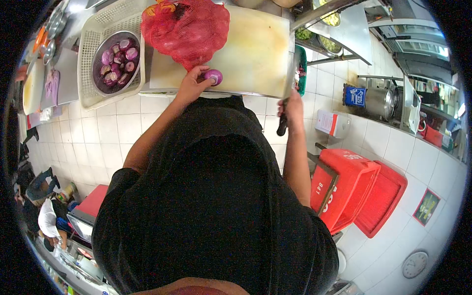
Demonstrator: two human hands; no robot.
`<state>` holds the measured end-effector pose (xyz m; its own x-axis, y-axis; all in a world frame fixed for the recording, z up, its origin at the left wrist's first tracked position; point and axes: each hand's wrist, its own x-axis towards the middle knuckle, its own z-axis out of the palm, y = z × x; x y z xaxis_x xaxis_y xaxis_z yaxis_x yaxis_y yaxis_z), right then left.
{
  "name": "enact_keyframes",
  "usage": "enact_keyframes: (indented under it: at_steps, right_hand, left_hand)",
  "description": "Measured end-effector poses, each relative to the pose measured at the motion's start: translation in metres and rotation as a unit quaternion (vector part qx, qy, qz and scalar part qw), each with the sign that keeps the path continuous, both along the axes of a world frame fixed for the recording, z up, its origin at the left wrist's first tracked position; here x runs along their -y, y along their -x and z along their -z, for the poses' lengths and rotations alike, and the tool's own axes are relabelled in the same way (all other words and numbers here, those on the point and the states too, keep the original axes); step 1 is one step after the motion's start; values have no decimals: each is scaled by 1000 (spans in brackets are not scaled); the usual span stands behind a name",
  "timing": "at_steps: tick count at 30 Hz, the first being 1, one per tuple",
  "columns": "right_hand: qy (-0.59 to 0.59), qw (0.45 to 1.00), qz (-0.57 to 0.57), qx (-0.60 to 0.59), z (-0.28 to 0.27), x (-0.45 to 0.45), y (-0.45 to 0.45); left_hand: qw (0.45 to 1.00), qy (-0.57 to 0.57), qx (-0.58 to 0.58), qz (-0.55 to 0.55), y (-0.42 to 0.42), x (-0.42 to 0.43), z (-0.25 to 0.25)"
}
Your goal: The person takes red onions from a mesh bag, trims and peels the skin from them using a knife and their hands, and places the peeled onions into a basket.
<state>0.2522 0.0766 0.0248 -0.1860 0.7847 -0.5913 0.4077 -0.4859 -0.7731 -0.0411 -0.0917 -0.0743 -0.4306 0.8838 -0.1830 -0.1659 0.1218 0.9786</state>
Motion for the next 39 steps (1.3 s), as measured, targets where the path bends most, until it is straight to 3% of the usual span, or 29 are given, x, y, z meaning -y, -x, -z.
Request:
enact_keyframes:
  at_steps: [3,11,16,20,21,24,26,27,29,30,32,36,39]
  right_hand:
    - [-55,998,32,20,-5,-20,-8]
    - [35,986,-160,-32,3,8,96]
    - [54,997,1,-58,11,-20,63]
    - [-4,996,56,-70,7,-29,23]
    - [-19,997,33,-60,-1,-20,24]
    - [-22,993,-110,-44,5,8,33]
    - [15,992,-129,-2,0,35,47]
    - [-52,984,-170,-8,18,38,39]
    - [-73,987,-140,-5,27,37,34]
    - [-26,997,-73,8,16,36,37]
    - [-37,999,12,-8,22,16,17]
    - [-25,974,218,-53,70,-47,-47]
    - [-115,974,191,-43,30,-16,-4]
  left_hand:
    - [1000,2,-10,-6,-1,0,-6]
    - [1000,-6,-12,4,0,-4,5]
    - [1000,1,-4,5,1,-2,-2]
    - [1000,-16,26,1,1,2,5]
    - [999,-21,37,-3,1,2,6]
    - [996,-17,-89,-8,2,-2,15]
    - [989,45,-135,38,7,0,-10]
    - [992,42,-115,37,7,1,-14]
    - [997,26,-69,30,10,4,-13]
    - [999,13,-44,23,10,4,-8]
    - [1000,-6,-16,21,10,10,-8]
    - [1000,-13,-9,25,18,24,-27]
    - [1000,4,-18,19,31,44,-61]
